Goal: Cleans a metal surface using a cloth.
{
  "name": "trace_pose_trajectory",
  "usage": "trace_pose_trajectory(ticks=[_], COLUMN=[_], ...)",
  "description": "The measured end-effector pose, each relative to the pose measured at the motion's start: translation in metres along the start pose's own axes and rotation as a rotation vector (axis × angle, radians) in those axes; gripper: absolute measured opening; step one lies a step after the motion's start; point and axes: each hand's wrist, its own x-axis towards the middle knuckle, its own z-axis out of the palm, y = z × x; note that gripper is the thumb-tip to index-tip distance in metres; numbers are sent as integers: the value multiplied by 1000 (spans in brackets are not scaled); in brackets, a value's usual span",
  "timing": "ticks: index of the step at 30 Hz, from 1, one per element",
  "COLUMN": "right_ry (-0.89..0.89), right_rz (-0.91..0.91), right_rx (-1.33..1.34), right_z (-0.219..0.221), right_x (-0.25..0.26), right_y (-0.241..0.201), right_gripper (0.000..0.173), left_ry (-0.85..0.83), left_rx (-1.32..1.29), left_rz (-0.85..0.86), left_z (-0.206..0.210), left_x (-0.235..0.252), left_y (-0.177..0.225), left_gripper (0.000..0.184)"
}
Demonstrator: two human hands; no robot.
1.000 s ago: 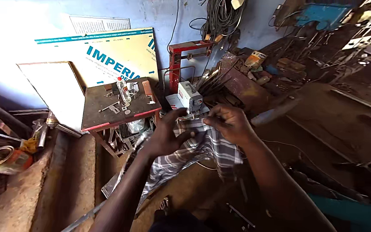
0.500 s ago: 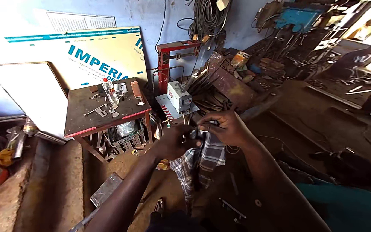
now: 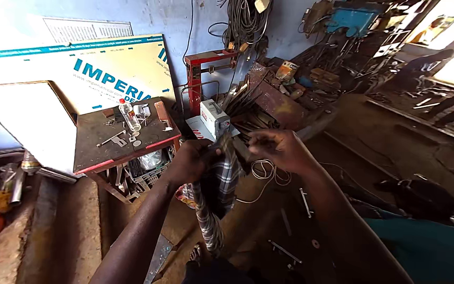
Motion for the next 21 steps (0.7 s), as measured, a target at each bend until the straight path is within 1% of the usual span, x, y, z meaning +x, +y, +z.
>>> trace_pose_trajectory(ticks=[2,3,6,9,11,13,15,17,19,20,21], right_ry=[-48,-74,-144,-288,-391,-450,-436,-399,-378,-367,-347], right_rz=[-68,-77,-44,89,180,242,308,350,355,353,362], right_rx=[42,48,168,469,625,713,723,689,689,710,739], right_z=[13,20,35,44,54,65,74,77,76,76,76], right_x=[4,6,13,12,5,-5,-14,-18,-19,-19,-19], right_y=[-1,-3,-4,3,21,39,47,45,40,36,31], right_gripper=[59,67,69,72,65,52,30,8,5,7,15], left_ry=[-81,-123,-190,-190,-157,-129,-112,-85,-13,44,107], left_rx=[6,-10,-64,-149,-201,-247,-279,-285,-242,-191,-122], left_rz=[41,60,91,54,55,52,37,8,-27,-37,-39], left_z=[3,4,2,-8,-15,-21,-27,-32,-35,-35,-34], left_x=[0,1,0,-7,-12,-18,-23,-27,-29,-27,-25], left_y=[2,3,6,8,4,-1,-5,-9,-16,-21,-29], left_gripper=[11,11,9,10,12,13,14,14,13,12,12])
